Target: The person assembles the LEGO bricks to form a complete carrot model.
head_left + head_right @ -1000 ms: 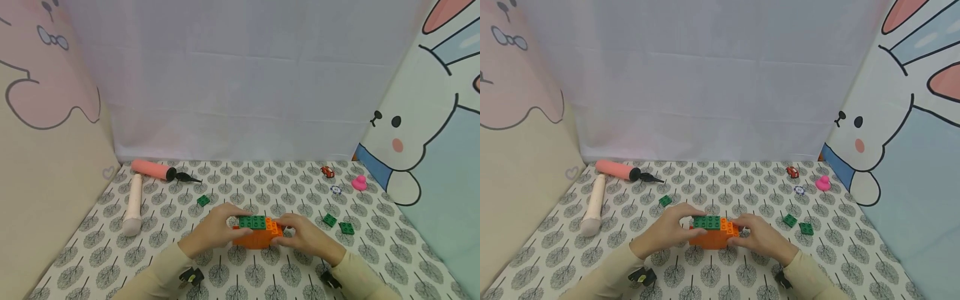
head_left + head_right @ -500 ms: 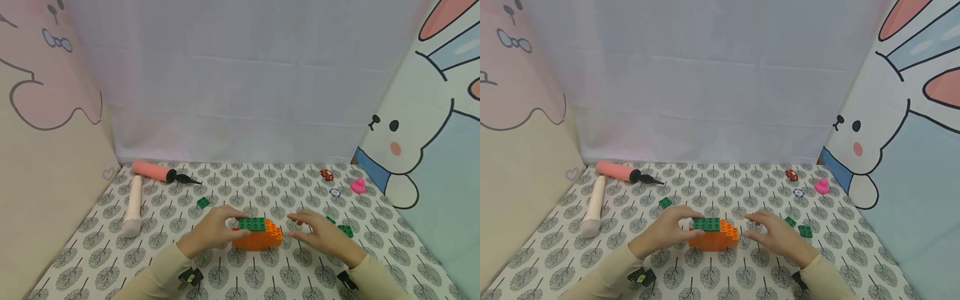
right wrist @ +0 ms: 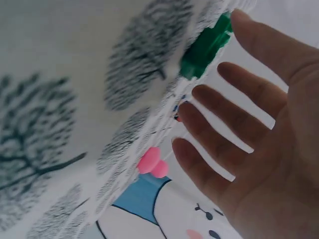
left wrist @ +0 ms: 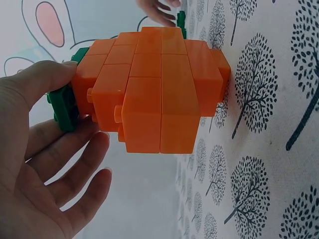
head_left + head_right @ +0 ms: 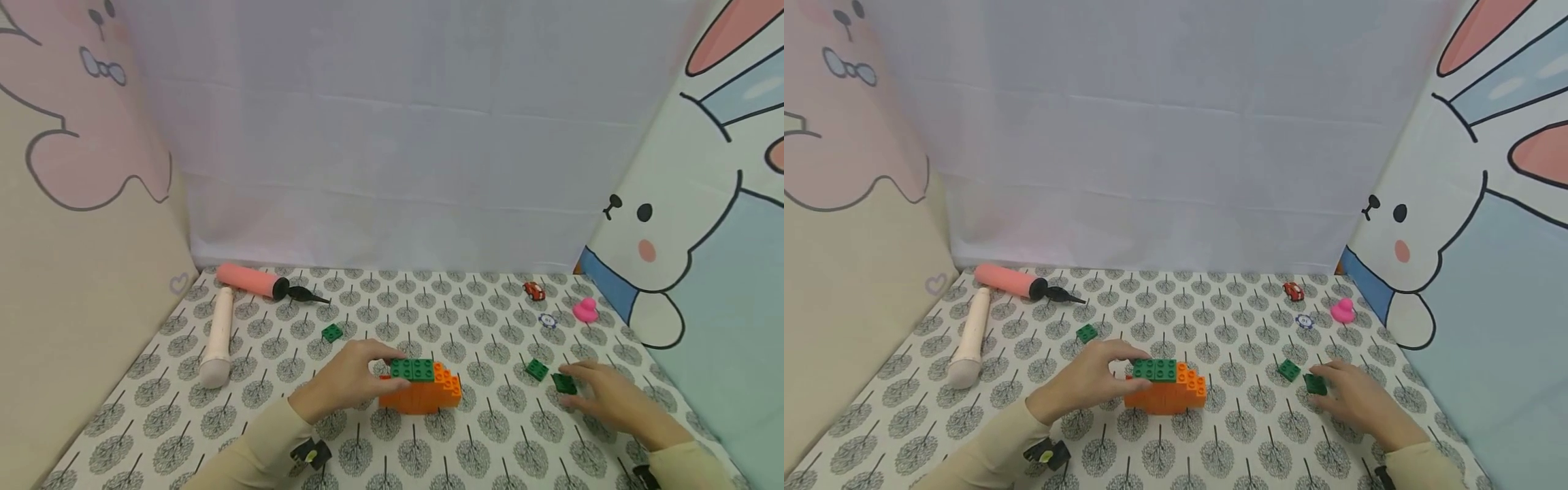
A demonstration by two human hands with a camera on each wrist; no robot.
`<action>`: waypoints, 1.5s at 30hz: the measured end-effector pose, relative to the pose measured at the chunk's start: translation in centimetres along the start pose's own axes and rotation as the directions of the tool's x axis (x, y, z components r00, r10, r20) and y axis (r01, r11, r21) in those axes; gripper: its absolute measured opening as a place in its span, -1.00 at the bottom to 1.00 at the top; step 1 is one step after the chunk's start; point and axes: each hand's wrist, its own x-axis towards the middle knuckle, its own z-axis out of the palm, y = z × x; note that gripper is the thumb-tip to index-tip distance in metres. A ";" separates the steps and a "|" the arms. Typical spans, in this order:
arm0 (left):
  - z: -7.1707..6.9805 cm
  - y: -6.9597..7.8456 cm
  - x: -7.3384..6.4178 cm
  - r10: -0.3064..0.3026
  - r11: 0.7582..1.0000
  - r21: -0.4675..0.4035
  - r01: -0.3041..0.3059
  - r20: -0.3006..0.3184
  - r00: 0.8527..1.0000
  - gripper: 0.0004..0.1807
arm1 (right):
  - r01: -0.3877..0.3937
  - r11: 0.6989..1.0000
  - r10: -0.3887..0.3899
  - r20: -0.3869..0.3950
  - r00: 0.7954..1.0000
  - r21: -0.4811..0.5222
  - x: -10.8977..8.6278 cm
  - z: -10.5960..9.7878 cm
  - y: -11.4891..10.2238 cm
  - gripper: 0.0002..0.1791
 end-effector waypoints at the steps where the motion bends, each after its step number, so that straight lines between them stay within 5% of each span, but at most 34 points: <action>1: 0.0 0.0 0.0 0.000 1.000 -0.002 -0.001 -0.001 1.000 -0.57 | 0.002 1.000 -0.002 0.007 1.000 0.019 -0.1 0.0 0.3 -0.37; 31: -0.1 -0.1 0.1 0.015 1.000 -0.011 -0.015 0.015 1.000 -0.57 | -0.077 0.996 0.076 0.022 0.997 0.038 0.6 0.4 0.6 -0.50; 38: 0.0 -0.1 0.0 0.005 1.000 -0.015 -0.005 0.016 1.000 -0.55 | -0.032 0.995 0.046 -0.150 0.988 0.091 0.3 0.3 -0.2 -0.50; 45: 0.1 -0.1 0.0 0.005 1.000 -0.019 -0.005 0.004 1.000 -0.56 | 0.057 0.991 -0.008 -0.381 0.925 0.118 1.0 -0.1 -2.6 -0.57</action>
